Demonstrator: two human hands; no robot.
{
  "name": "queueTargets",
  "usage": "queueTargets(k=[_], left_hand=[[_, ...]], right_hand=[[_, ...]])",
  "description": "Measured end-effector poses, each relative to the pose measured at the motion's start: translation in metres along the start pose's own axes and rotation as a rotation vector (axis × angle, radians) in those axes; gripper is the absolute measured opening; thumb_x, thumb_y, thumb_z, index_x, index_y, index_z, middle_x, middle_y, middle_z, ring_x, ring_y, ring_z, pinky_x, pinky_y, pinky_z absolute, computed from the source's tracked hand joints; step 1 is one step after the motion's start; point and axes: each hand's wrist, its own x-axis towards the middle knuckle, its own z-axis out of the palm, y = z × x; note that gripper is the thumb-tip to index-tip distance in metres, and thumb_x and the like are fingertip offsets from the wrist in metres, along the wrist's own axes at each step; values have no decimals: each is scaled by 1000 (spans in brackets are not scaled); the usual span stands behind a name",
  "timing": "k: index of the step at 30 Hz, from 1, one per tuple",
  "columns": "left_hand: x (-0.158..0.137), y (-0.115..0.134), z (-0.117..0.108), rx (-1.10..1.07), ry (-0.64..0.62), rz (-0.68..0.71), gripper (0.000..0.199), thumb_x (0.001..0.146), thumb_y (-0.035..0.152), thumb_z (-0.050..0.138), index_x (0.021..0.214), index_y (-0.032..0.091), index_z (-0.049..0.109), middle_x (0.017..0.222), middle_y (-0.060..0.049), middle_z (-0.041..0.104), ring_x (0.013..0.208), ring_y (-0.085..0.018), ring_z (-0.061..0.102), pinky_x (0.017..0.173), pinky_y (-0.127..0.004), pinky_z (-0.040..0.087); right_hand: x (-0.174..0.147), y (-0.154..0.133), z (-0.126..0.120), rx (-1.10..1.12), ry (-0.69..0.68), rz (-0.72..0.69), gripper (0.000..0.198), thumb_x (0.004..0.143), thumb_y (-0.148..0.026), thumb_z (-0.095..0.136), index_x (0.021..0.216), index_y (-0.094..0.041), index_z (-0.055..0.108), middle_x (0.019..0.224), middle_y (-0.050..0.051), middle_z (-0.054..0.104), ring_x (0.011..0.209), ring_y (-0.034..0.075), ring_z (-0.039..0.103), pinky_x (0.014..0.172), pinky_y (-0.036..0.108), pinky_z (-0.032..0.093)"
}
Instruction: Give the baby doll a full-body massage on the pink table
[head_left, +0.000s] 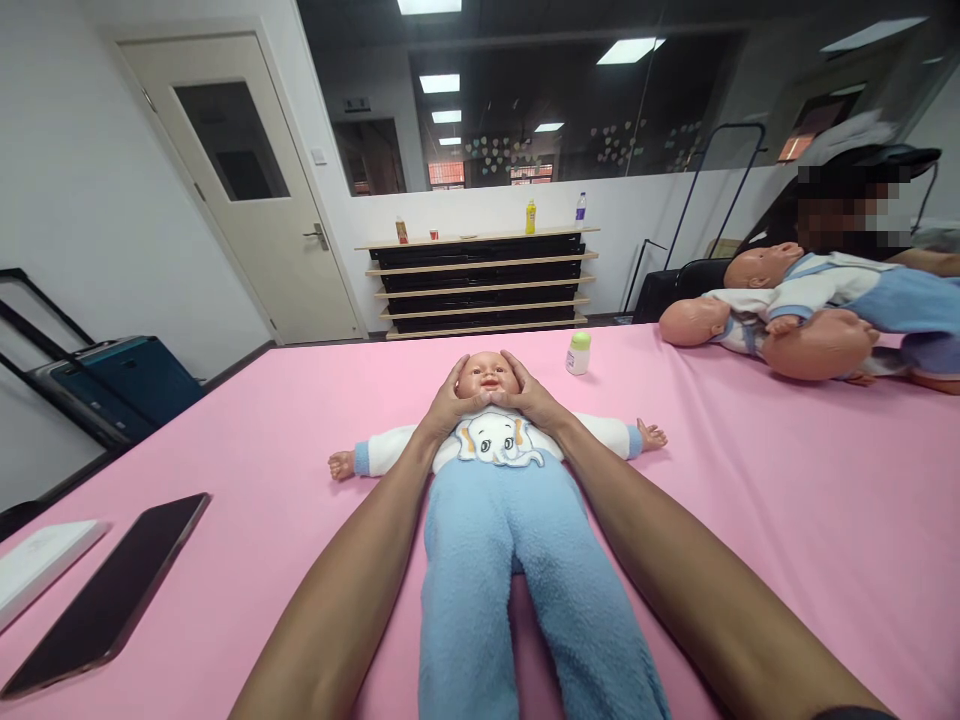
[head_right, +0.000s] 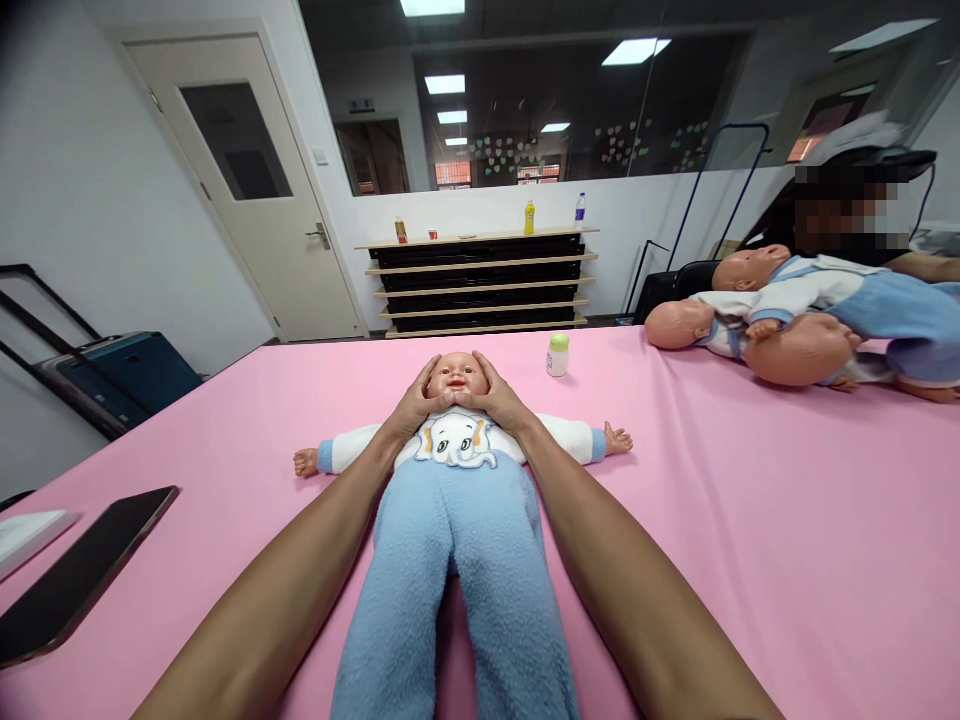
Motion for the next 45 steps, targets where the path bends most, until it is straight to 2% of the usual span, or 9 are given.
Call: queueTargets(k=[4, 8, 12, 17, 22, 25, 31, 39, 45], left_hand=[[-2, 1, -1, 4, -2, -3, 100, 63, 28, 84, 147, 26, 31, 146, -10, 42, 132, -31, 43, 113, -46, 32], [1, -1, -6, -101, -56, -52, 89, 72, 32, 78, 148, 27, 31, 145, -10, 44, 128, -30, 49, 111, -45, 36], [7, -4, -10, -176, -54, -86, 80, 78, 37, 71, 147, 28, 32, 145, -9, 45, 126, -29, 51, 108, -45, 40], [9, -6, -7, -155, -3, -67, 71, 82, 43, 66, 145, 28, 37, 146, -7, 44, 128, -28, 48, 108, -44, 40], [0, 1, 2, -23, -9, -8, 99, 64, 29, 83, 148, 27, 30, 146, -9, 43, 132, -31, 44, 111, -46, 35], [-4, 4, 5, 1, 6, -14, 104, 60, 27, 85, 148, 27, 29, 147, -10, 41, 132, -33, 43, 112, -46, 34], [-2, 4, -2, -111, -59, -75, 97, 68, 29, 80, 149, 28, 27, 144, -11, 45, 127, -31, 50, 110, -46, 37], [4, 0, -6, -185, -78, -93, 87, 76, 35, 74, 149, 28, 27, 148, -9, 42, 128, -30, 48, 111, -46, 36], [1, 0, -1, -89, -36, -52, 97, 68, 34, 80, 149, 27, 27, 147, -10, 42, 130, -31, 46, 111, -47, 35]], right_hand=[[-3, -3, 1, 0, 4, 6, 105, 62, -25, 84, 148, -33, 25, 150, 4, 37, 129, 26, 48, 109, 42, 40], [-1, -3, 1, 137, -26, 52, 102, 66, -28, 82, 149, -33, 23, 145, 5, 45, 124, 24, 54, 107, 41, 42], [3, 0, -1, 236, -45, 68, 85, 77, -34, 74, 148, -34, 27, 142, 4, 49, 122, 22, 55, 109, 40, 41], [9, 9, -3, 196, 43, 31, 67, 84, -46, 63, 144, -35, 35, 144, 2, 47, 125, 22, 53, 108, 42, 41], [3, 5, -2, 2, 1, -7, 96, 69, -34, 80, 148, -34, 26, 147, 2, 41, 131, 24, 46, 111, 42, 37], [-1, 0, 0, -47, -6, -13, 107, 62, -27, 84, 149, -33, 23, 149, 3, 38, 132, 26, 45, 111, 44, 37], [-1, -3, 1, 101, -26, 38, 102, 64, -27, 83, 148, -33, 25, 145, 5, 44, 125, 24, 52, 108, 42, 42], [8, 8, -4, 198, 47, 40, 66, 84, -47, 63, 143, -35, 37, 144, 2, 47, 124, 22, 53, 108, 41, 41], [2, 4, -1, 34, 3, 1, 97, 66, -28, 82, 147, -34, 28, 147, 1, 41, 130, 23, 47, 110, 41, 39]])
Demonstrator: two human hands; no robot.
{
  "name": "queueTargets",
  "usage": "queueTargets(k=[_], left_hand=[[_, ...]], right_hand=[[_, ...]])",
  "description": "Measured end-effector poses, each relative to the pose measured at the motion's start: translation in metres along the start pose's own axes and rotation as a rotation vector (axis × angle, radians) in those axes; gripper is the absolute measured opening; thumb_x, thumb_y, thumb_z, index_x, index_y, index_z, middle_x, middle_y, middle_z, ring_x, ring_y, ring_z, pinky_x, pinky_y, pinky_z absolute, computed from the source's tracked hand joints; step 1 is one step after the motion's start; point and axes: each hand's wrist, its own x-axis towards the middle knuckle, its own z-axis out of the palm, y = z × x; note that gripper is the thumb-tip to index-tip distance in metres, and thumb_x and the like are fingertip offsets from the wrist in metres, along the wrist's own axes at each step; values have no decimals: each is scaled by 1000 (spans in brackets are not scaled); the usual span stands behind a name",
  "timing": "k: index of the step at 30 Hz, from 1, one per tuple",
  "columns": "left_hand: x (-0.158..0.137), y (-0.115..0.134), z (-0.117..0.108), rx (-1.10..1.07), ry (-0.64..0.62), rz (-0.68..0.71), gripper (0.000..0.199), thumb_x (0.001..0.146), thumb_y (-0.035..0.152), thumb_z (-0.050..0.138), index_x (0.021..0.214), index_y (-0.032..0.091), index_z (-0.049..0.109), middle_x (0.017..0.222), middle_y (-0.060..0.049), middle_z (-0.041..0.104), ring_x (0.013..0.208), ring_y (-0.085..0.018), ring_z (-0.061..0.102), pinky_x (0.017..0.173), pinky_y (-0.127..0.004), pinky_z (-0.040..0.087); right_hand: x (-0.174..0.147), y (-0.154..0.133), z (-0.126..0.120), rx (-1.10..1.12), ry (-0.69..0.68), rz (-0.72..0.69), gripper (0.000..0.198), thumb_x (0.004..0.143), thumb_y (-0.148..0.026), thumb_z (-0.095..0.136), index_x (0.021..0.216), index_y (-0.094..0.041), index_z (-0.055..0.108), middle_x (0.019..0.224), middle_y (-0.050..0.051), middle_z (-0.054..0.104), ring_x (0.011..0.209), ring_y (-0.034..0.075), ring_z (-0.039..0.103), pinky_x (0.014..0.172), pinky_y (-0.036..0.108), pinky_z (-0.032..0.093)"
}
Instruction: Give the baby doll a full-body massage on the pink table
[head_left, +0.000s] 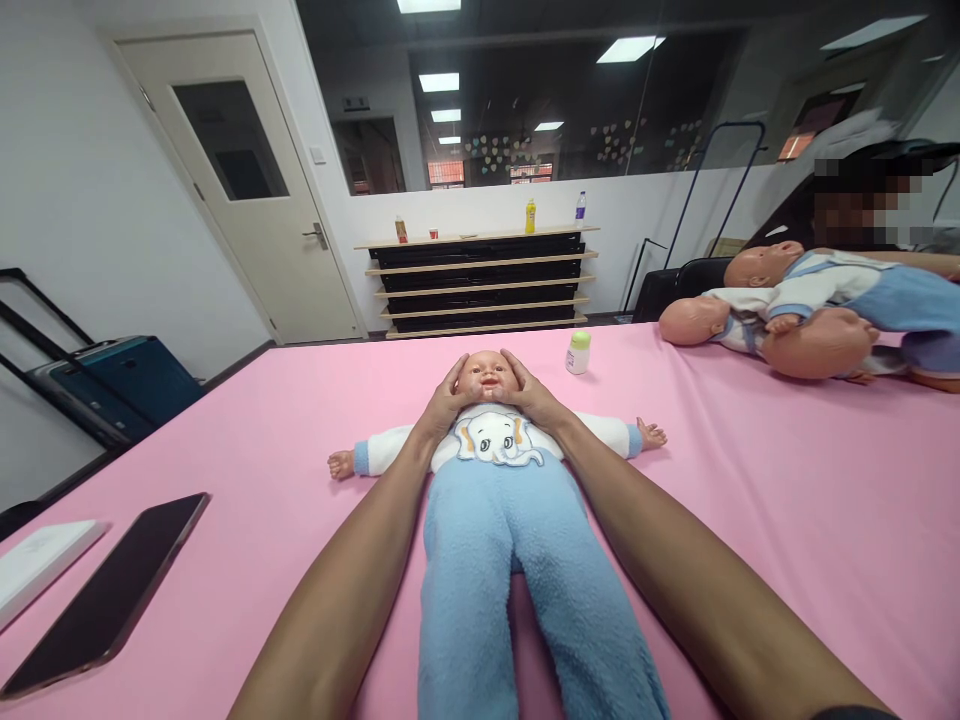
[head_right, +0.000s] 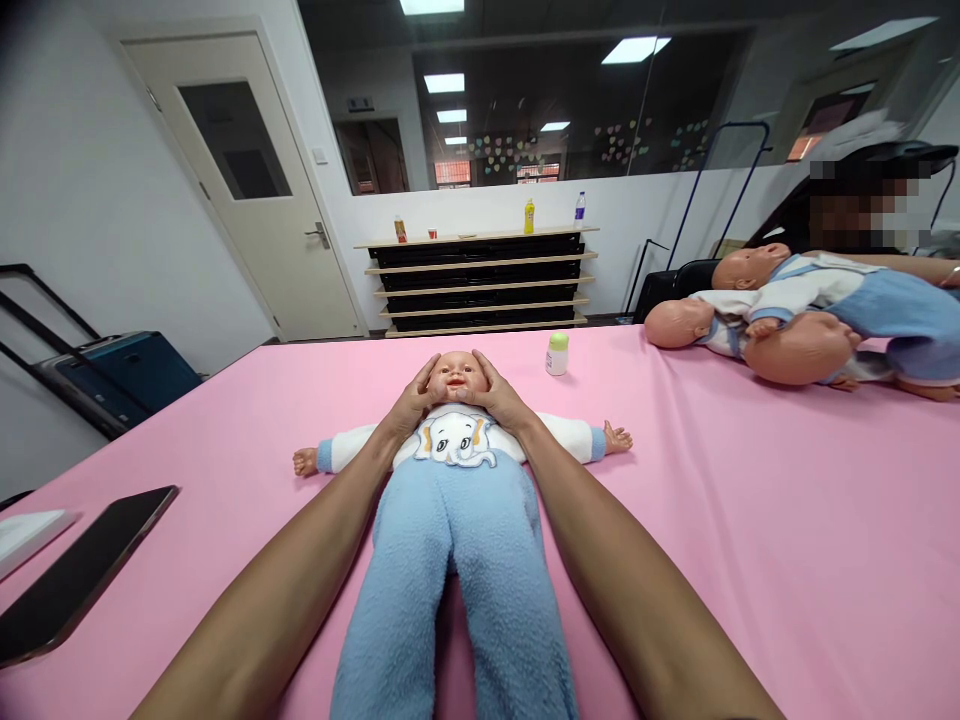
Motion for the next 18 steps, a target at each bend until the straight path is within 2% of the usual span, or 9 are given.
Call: queueTargets(k=[3, 6, 10, 14, 16, 18], left_hand=[[-3, 1, 4, 65, 26, 35, 108, 59, 25, 86, 149, 28, 27, 148, -10, 39, 132, -32, 43, 112, -46, 33], [-4, 2, 2, 37, 16, 19, 106, 61, 25, 85, 149, 27, 27, 147, -11, 42, 130, -33, 46, 111, -47, 35], [3, -1, -5, -93, -27, -24, 88, 73, 31, 77, 148, 26, 30, 145, -10, 45, 127, -30, 50, 110, -46, 38], [9, -5, -9, -145, 32, -24, 70, 83, 39, 65, 145, 24, 37, 144, -10, 46, 127, -28, 50, 109, -45, 39], [8, -5, -8, -116, 29, -26, 73, 81, 39, 68, 145, 25, 36, 143, -11, 46, 126, -29, 50, 108, -46, 39], [5, -3, -5, -44, 9, -13, 86, 73, 35, 76, 147, 26, 33, 144, -10, 45, 127, -30, 49, 110, -46, 38]], right_hand=[[-4, -4, 1, -42, 0, -9, 104, 62, -24, 84, 148, -34, 26, 150, 2, 38, 132, 25, 45, 111, 41, 38], [-3, -5, 0, 6, -25, 12, 102, 65, -25, 83, 148, -34, 24, 149, 3, 40, 129, 25, 48, 110, 42, 39], [3, 0, -3, 137, -53, 37, 87, 76, -33, 75, 148, -32, 26, 144, 4, 46, 126, 23, 52, 110, 42, 39], [8, 7, -4, 180, 20, 19, 67, 85, -46, 63, 144, -32, 35, 143, 4, 48, 127, 23, 51, 110, 43, 39], [7, 7, -4, 147, 18, 12, 70, 83, -45, 65, 145, -33, 34, 144, 3, 47, 127, 23, 50, 110, 43, 39], [4, 5, -3, 68, 2, 7, 84, 75, -37, 76, 146, -34, 31, 146, 2, 43, 129, 24, 48, 110, 43, 39]])
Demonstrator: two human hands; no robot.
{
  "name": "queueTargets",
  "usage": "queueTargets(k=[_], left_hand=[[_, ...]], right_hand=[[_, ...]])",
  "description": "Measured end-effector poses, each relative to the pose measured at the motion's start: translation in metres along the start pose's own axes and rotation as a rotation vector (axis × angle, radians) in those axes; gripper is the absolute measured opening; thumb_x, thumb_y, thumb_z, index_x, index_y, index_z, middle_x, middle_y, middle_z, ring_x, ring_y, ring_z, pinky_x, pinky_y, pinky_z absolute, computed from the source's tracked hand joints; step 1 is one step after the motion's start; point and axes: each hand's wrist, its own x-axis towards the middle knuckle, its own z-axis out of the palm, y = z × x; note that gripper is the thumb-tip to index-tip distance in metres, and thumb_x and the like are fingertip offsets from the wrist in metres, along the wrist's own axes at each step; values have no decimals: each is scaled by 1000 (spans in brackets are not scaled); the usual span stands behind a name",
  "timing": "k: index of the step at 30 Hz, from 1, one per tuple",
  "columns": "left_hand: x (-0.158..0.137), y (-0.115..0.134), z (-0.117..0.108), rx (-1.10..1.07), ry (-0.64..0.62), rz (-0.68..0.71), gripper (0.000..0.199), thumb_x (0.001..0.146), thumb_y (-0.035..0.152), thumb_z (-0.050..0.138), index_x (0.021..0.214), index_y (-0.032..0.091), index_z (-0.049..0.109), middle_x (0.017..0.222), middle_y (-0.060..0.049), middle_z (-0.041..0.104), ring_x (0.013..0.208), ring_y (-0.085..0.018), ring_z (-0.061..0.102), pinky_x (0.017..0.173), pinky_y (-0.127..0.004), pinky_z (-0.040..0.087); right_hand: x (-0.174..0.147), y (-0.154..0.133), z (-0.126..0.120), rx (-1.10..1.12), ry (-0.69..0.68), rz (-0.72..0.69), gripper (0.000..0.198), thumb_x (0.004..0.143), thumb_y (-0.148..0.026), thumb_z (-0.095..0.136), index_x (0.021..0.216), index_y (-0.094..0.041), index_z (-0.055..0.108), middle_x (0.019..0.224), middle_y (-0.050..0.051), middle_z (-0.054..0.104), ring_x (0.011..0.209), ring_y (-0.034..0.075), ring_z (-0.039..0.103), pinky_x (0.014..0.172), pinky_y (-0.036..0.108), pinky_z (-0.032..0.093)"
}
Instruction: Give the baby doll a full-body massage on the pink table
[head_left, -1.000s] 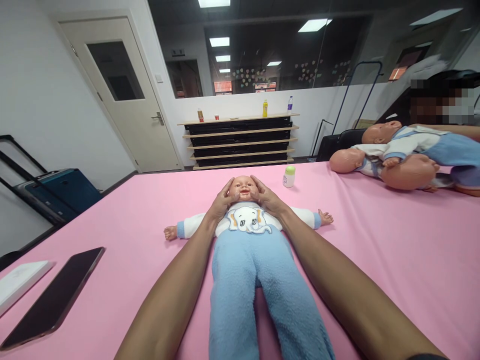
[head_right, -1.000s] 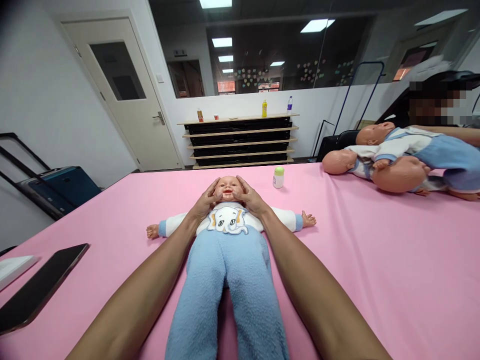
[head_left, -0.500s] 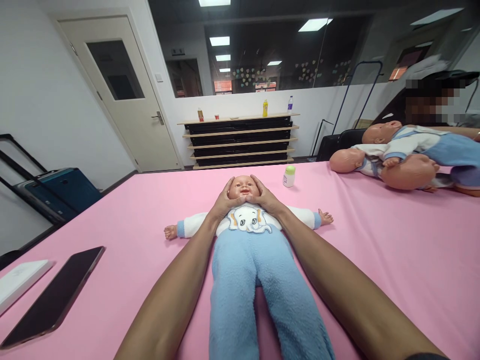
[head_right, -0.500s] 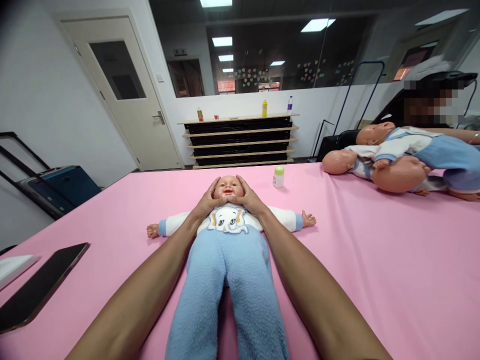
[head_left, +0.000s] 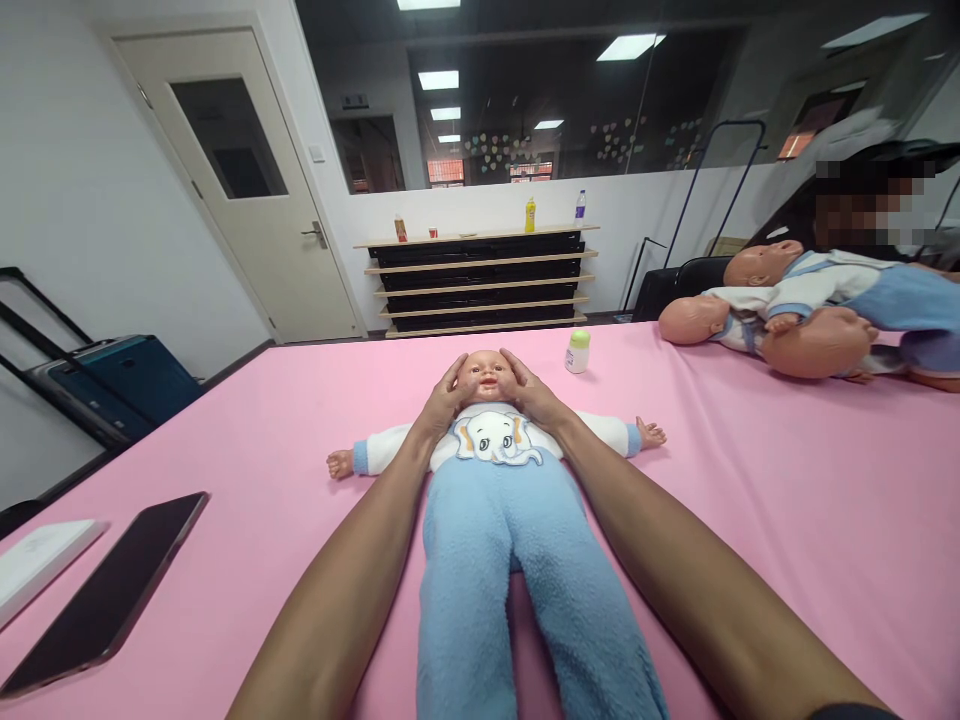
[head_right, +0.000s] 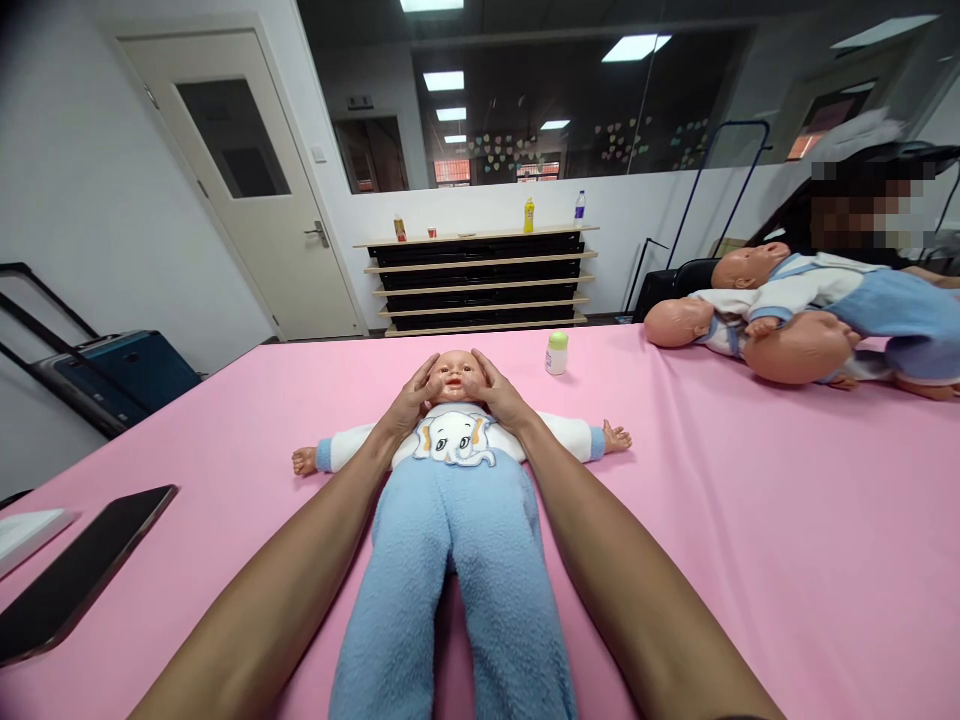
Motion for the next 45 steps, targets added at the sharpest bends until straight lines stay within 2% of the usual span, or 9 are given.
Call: queueTargets(k=[3, 6, 10, 16, 21, 25, 30, 38, 45], left_hand=[[-6, 3, 5, 95, 6, 39, 102, 63, 26, 84, 149, 28, 28, 147, -9, 42, 132, -32, 44, 112, -45, 35], [-8, 4, 7, 88, 4, 35, 102, 63, 28, 84, 149, 27, 28, 147, -10, 41, 132, -32, 43, 112, -45, 35], [-4, 3, 4, -17, -20, -8, 96, 70, 34, 79, 150, 26, 26, 144, -12, 45, 125, -31, 51, 110, -46, 37], [4, -2, -2, -41, 17, -24, 72, 82, 46, 65, 146, 29, 35, 147, -7, 42, 127, -28, 50, 106, -43, 43], [-3, 1, 4, 101, -2, 46, 95, 69, 33, 80, 148, 26, 30, 147, -10, 41, 130, -31, 45, 110, -44, 37], [-8, 4, 7, 135, 4, 57, 103, 64, 28, 84, 149, 26, 26, 148, -10, 40, 133, -32, 42, 112, -46, 34], [-3, 3, 0, 32, -52, 2, 94, 70, 29, 79, 149, 26, 28, 148, -10, 40, 131, -30, 46, 112, -44, 35], [2, 0, -4, -39, -43, 1, 80, 78, 37, 71, 147, 27, 31, 149, -9, 39, 129, -28, 48, 111, -45, 36], [-1, 2, -2, 120, -11, 10, 106, 60, 24, 86, 149, 27, 28, 147, -11, 41, 130, -31, 45, 111, -46, 35]], right_hand=[[-4, -5, 2, -97, 2, -9, 101, 63, -25, 84, 147, -34, 28, 150, 2, 38, 132, 26, 45, 111, 42, 38], [-5, -7, 2, -52, -18, 7, 102, 64, -26, 83, 148, -34, 26, 150, 3, 37, 130, 25, 47, 110, 42, 39], [-1, -4, 0, 72, -55, 37, 89, 75, -35, 76, 148, -34, 24, 145, 4, 45, 126, 23, 52, 110, 42, 39], [4, 3, -2, 73, 28, 13, 65, 86, -49, 61, 144, -35, 35, 145, 2, 45, 125, 22, 53, 109, 43, 40], [-4, -5, 3, -93, -15, -12, 99, 67, -28, 82, 148, -34, 26, 149, 3, 38, 128, 25, 49, 109, 42, 40], [-9, -10, 5, -95, -35, -2, 105, 65, -24, 84, 149, -33, 22, 150, 5, 37, 127, 26, 50, 108, 43, 42], [-5, -8, 4, 19, -55, 20, 97, 69, -28, 81, 148, -33, 24, 148, 4, 41, 126, 24, 52, 110, 41, 40], [3, 1, -1, 88, 19, 24, 66, 85, -47, 63, 144, -34, 35, 143, 3, 47, 123, 22, 54, 110, 43, 39], [-6, -6, 5, -47, 6, -8, 101, 62, -24, 84, 146, -34, 29, 150, 2, 36, 130, 25, 48, 111, 41, 39]])
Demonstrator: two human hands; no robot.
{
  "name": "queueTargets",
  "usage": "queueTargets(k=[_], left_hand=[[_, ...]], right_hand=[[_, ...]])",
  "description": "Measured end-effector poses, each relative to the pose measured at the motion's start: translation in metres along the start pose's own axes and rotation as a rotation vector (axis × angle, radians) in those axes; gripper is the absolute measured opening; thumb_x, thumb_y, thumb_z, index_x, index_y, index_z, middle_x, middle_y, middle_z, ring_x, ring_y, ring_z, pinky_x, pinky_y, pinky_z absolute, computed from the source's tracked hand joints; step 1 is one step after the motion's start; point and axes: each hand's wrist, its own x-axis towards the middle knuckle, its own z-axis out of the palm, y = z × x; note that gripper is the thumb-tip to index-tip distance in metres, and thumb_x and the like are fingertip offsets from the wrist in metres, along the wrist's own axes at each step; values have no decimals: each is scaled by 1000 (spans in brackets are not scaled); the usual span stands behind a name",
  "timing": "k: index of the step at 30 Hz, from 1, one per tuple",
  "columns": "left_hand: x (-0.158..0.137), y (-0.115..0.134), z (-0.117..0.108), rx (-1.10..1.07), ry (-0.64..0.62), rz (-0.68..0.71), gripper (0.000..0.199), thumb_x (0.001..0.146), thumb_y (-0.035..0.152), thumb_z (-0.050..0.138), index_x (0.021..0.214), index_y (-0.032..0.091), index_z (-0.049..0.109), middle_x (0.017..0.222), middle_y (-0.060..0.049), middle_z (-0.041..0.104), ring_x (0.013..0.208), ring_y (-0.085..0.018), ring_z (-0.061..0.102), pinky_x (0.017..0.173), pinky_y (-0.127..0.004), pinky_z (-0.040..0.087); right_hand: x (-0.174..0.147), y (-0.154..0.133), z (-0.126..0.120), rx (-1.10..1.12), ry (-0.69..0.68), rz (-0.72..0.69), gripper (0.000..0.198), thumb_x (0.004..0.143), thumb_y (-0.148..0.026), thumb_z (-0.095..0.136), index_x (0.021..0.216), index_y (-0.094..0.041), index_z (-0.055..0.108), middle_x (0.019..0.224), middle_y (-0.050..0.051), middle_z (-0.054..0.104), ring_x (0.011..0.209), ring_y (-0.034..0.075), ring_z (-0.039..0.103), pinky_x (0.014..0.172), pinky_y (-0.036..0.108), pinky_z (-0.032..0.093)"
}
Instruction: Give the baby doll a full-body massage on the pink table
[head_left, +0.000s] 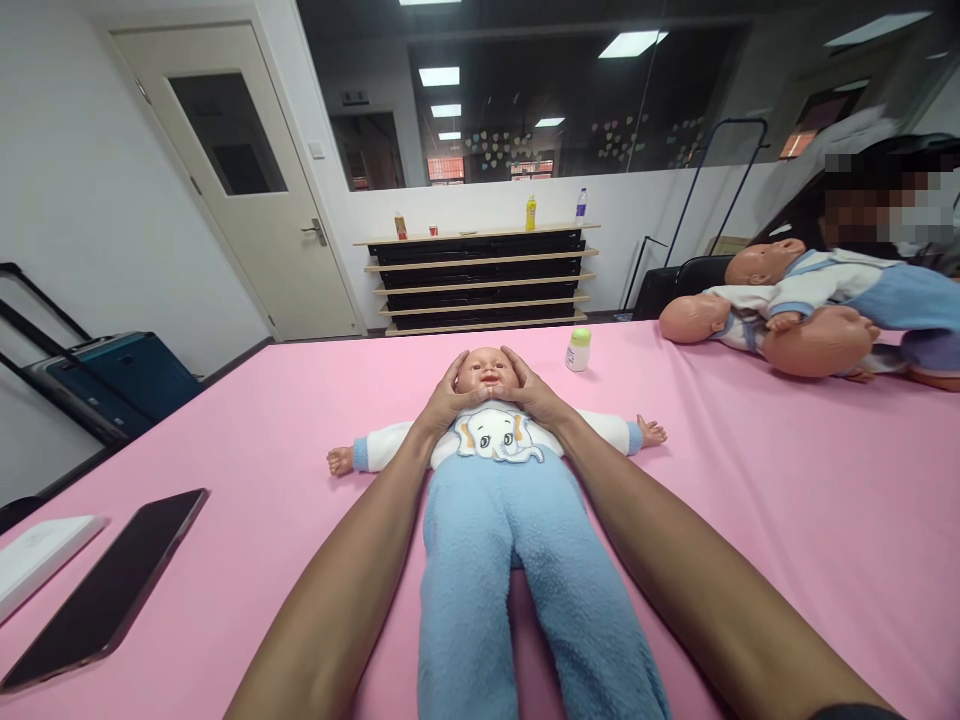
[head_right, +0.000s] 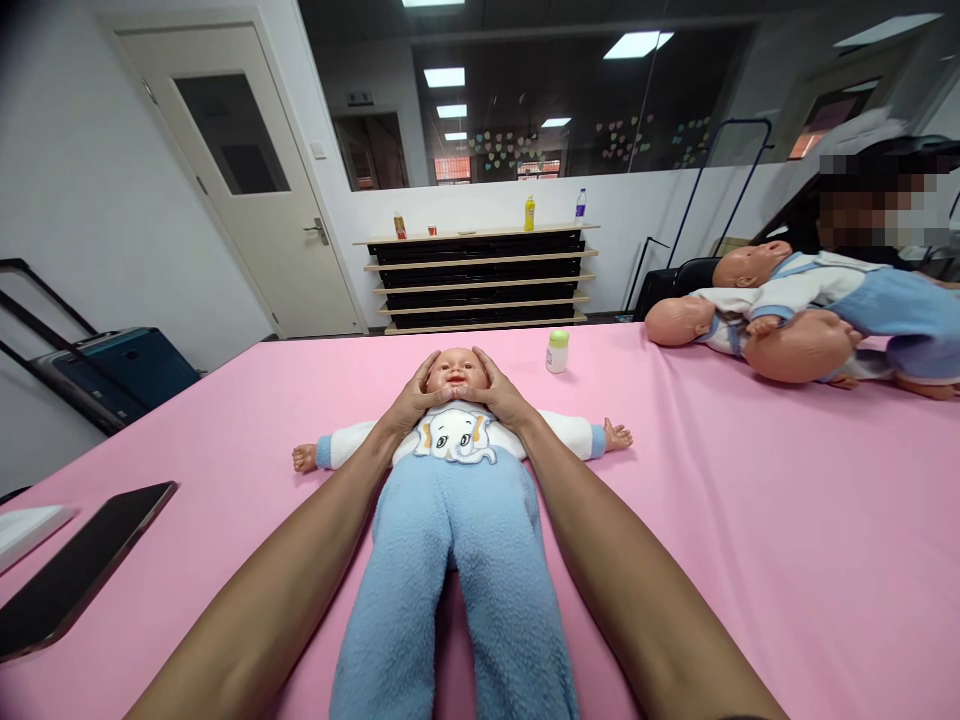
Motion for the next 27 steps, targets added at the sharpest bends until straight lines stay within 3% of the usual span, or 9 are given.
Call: queueTargets(k=[9, 13, 18, 23, 27], left_hand=[[4, -4, -3, -169, -11, -23, 71, 82, 41, 66, 145, 29, 36, 148, -8, 41, 126, -27, 51, 108, -46, 39], [3, -3, -1, -131, -16, -5, 81, 77, 38, 72, 147, 28, 32, 146, -9, 42, 126, -28, 50, 109, -46, 38], [-3, 3, 1, 3, -20, 15, 102, 63, 26, 84, 148, 27, 29, 146, -11, 42, 129, -31, 47, 111, -45, 35], [-5, 5, 0, -7, -21, 24, 98, 64, 25, 83, 147, 27, 31, 148, -10, 40, 131, -30, 45, 112, -44, 34], [-1, 0, -1, -115, -41, -2, 93, 69, 29, 80, 148, 27, 31, 147, -9, 42, 129, -29, 48, 111, -44, 36]], right_hand=[[3, -1, -1, 155, -31, 51, 73, 80, -38, 71, 144, -33, 35, 145, 3, 45, 127, 22, 51, 110, 41, 39], [3, 1, -1, 136, -9, 41, 70, 82, -41, 68, 143, -34, 36, 147, 2, 42, 127, 22, 51, 109, 42, 40], [-2, -1, 3, 19, -7, -2, 97, 64, -25, 83, 146, -33, 31, 150, 2, 36, 131, 25, 46, 110, 40, 40], [-2, -2, 3, 19, -5, 10, 101, 62, -23, 84, 146, -34, 30, 151, 2, 36, 130, 25, 47, 110, 40, 40], [1, -1, -1, 108, -50, 43, 90, 71, -31, 78, 146, -34, 29, 146, 3, 43, 126, 24, 52, 110, 42, 40]])
